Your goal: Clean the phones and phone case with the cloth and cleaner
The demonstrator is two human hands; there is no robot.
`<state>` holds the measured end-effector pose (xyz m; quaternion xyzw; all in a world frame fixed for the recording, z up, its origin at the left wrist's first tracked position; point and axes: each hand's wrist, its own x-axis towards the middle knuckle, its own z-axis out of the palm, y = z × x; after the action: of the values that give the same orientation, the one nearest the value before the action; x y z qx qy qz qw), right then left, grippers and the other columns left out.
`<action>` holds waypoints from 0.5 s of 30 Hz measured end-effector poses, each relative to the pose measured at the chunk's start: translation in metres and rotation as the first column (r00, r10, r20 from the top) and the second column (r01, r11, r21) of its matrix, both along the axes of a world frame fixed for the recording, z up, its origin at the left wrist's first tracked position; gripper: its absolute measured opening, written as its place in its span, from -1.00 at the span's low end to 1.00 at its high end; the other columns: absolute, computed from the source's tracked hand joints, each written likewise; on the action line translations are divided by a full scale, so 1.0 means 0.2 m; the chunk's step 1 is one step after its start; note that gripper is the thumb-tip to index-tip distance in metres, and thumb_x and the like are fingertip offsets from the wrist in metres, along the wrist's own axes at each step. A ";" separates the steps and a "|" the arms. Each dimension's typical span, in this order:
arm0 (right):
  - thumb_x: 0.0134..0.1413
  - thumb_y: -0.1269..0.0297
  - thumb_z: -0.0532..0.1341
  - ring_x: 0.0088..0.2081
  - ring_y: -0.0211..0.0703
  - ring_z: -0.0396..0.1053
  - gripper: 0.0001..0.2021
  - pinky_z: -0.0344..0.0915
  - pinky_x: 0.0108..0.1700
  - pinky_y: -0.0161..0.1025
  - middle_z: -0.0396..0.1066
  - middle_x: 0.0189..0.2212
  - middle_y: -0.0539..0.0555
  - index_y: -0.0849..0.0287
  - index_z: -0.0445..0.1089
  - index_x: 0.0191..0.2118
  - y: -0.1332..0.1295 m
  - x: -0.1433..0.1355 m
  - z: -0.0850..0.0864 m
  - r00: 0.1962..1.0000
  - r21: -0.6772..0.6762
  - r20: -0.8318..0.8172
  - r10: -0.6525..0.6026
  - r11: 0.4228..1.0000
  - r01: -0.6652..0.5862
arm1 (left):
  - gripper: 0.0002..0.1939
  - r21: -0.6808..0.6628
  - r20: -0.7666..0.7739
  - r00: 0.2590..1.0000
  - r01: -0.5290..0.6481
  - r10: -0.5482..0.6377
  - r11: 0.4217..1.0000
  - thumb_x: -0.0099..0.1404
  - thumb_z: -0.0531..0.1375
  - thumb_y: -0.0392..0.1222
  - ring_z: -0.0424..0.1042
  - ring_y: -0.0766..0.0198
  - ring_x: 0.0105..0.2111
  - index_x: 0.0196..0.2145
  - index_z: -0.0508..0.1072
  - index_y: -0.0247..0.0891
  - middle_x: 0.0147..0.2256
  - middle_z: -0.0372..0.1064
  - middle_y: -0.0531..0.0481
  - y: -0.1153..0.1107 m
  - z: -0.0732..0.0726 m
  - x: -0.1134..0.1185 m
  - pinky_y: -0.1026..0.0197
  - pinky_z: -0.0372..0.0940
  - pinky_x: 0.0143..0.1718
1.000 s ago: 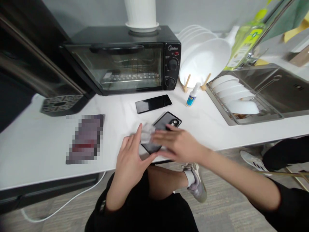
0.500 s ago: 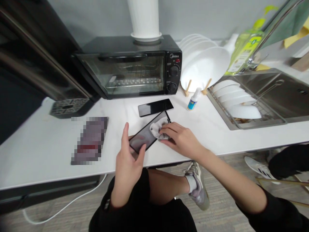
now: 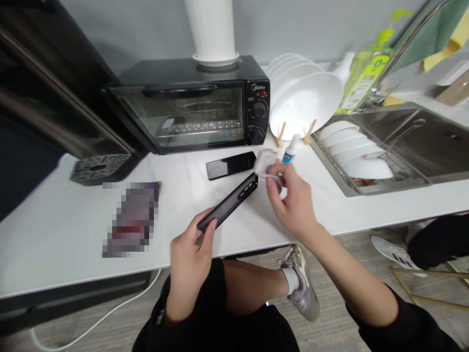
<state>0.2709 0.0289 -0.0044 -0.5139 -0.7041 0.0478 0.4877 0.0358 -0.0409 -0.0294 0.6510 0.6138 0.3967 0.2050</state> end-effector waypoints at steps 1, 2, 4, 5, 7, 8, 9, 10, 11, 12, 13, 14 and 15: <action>0.42 0.22 0.09 -0.03 0.04 0.51 -0.91 0.46 0.03 0.02 0.47 -0.23 0.09 0.05 0.29 -0.07 0.00 -0.03 0.00 0.989 -0.014 0.113 0.091 0.996 -0.090 | -0.70 0.010 -0.019 1.000 0.018 -0.018 1.000 0.51 0.13 -0.17 0.65 0.23 -0.23 0.12 0.53 -0.09 -0.11 0.65 0.02 0.00 0.00 0.00 0.27 0.47 -0.11; 0.42 0.27 0.06 0.15 0.10 0.44 -0.89 0.38 0.20 0.13 0.49 -0.16 0.13 0.06 0.29 -0.04 -0.01 -0.07 -0.01 0.964 -0.024 0.202 0.173 0.985 -0.172 | -0.69 0.025 -0.034 0.999 0.038 -0.038 0.999 0.51 0.12 -0.19 0.65 0.23 -0.22 0.13 0.52 -0.08 -0.09 0.65 0.02 0.00 0.00 0.00 0.27 0.46 -0.11; 0.42 0.30 0.03 0.33 0.13 0.28 -0.77 0.15 0.39 0.25 0.50 0.00 0.19 0.12 0.26 0.10 -0.05 -0.17 -0.02 0.914 -0.019 0.299 0.273 0.960 -0.280 | -0.66 0.072 -0.064 0.996 0.071 -0.067 0.995 0.50 0.10 -0.24 0.65 0.22 -0.21 0.15 0.50 -0.09 -0.06 0.64 0.00 0.00 -0.01 0.00 0.27 0.45 -0.13; 0.42 0.26 0.03 0.33 0.12 0.27 -0.68 0.07 0.43 0.27 0.49 0.06 0.22 0.16 0.22 0.21 -0.07 -0.22 -0.03 0.892 -0.023 0.331 0.308 0.948 -0.319 | -0.67 0.098 -0.091 0.994 0.072 -0.063 0.993 0.48 0.10 -0.27 0.65 0.22 -0.24 0.11 0.52 -0.13 -0.09 0.65 -0.02 0.00 -0.02 0.00 0.27 0.45 -0.17; 0.44 0.11 0.04 0.30 0.12 0.29 -0.48 -0.03 0.47 0.27 0.45 0.15 0.27 0.23 0.11 0.37 -0.13 -0.33 -0.05 0.826 -0.057 0.402 0.395 0.911 -0.408 | -0.75 0.147 -0.168 0.985 0.052 -0.027 0.988 0.40 0.10 -0.35 0.60 0.22 -0.41 -0.12 0.57 -0.23 -0.32 0.63 -0.03 0.00 -0.03 0.00 0.28 0.40 -0.34; 0.44 0.03 0.03 0.30 0.13 0.27 -0.41 -0.08 0.48 0.27 0.42 0.20 0.29 0.26 0.07 0.41 -0.16 -0.37 -0.05 0.782 -0.076 0.442 0.439 0.887 -0.455 | -0.78 0.169 -0.210 0.978 0.038 -0.001 0.985 0.35 0.09 -0.38 0.53 0.22 -0.52 -0.27 0.55 -0.24 -0.46 0.56 -0.01 0.00 -0.04 -0.01 0.27 0.34 -0.44; 0.43 -0.04 0.02 0.33 0.14 0.23 -0.36 -0.12 0.50 0.25 0.38 0.24 0.30 0.28 0.06 0.43 -0.17 -0.40 -0.06 0.736 -0.092 0.483 0.474 0.863 -0.496 | -0.78 0.184 -0.246 0.969 0.023 0.024 0.983 0.31 0.08 -0.39 0.46 0.24 -0.60 -0.39 0.49 -0.23 -0.57 0.47 0.02 0.00 -0.05 -0.01 0.27 0.28 -0.51; 0.43 -0.10 0.01 0.36 0.14 0.19 -0.32 -0.15 0.51 0.24 0.35 0.27 0.31 0.29 0.07 0.43 -0.17 -0.41 -0.07 0.695 -0.099 0.522 0.494 0.845 -0.526 | -0.77 0.188 -0.270 0.962 0.007 0.045 0.982 0.29 0.08 -0.39 0.41 0.24 -0.64 -0.46 0.44 -0.22 -0.62 0.40 0.04 0.00 -0.06 0.00 0.26 0.24 -0.54; 0.42 -0.16 0.00 0.37 0.14 0.16 -0.29 -0.17 0.51 0.23 0.33 0.29 0.31 0.30 0.08 0.42 -0.15 -0.40 -0.07 0.669 -0.095 0.552 0.497 0.835 -0.542 | -0.77 0.187 -0.279 0.958 -0.011 0.064 0.982 0.30 0.08 -0.38 0.40 0.24 -0.65 -0.47 0.43 -0.22 -0.63 0.40 0.04 0.00 -0.06 0.00 0.25 0.23 -0.54; 0.40 -0.21 -0.01 0.37 0.15 0.15 -0.25 -0.18 0.51 0.23 0.33 0.29 0.32 0.31 0.10 0.41 -0.12 -0.38 -0.07 0.657 -0.089 0.575 0.487 0.836 -0.542 | -0.78 0.181 -0.275 0.958 -0.032 0.082 0.983 0.34 0.09 -0.36 0.45 0.22 -0.61 -0.41 0.48 -0.24 -0.58 0.46 0.01 0.00 -0.06 0.00 0.25 0.26 -0.52; 0.37 -0.27 -0.02 0.37 0.17 0.17 -0.21 -0.18 0.51 0.25 0.33 0.28 0.34 0.32 0.11 0.40 -0.07 -0.34 -0.07 0.658 -0.080 0.590 0.469 0.844 -0.530 | -0.79 0.172 -0.261 0.960 -0.053 0.097 0.984 0.39 0.09 -0.33 0.52 0.20 -0.54 -0.29 0.53 -0.26 -0.49 0.54 -0.03 0.00 -0.06 0.01 0.25 0.31 -0.46; 0.34 -0.30 -0.02 0.35 0.20 0.18 -0.19 -0.17 0.50 0.29 0.34 0.26 0.36 0.33 0.14 0.38 -0.01 -0.29 -0.06 0.667 -0.072 0.599 0.444 0.859 -0.507 | -0.79 0.163 -0.241 0.965 -0.067 0.106 0.984 0.43 0.10 -0.30 0.58 0.18 -0.45 -0.15 0.56 -0.26 -0.38 0.61 -0.07 0.00 -0.06 0.01 0.24 0.36 -0.39; 0.33 -0.32 -0.01 0.33 0.23 0.20 -0.18 -0.15 0.49 0.31 0.35 0.24 0.38 0.35 0.16 0.35 0.05 -0.24 -0.05 0.680 -0.064 0.603 0.417 0.875 -0.479 | -0.75 0.159 -0.219 0.970 -0.075 0.109 0.984 0.46 0.11 -0.28 0.63 0.16 -0.36 -0.02 0.55 -0.24 -0.26 0.65 -0.09 -0.01 -0.06 0.02 0.24 0.40 -0.31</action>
<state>0.2223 0.0396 -0.0153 -0.2890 -0.9268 -0.0340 0.2375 0.0399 -0.0420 -0.0416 0.6762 0.6315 0.3737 0.0656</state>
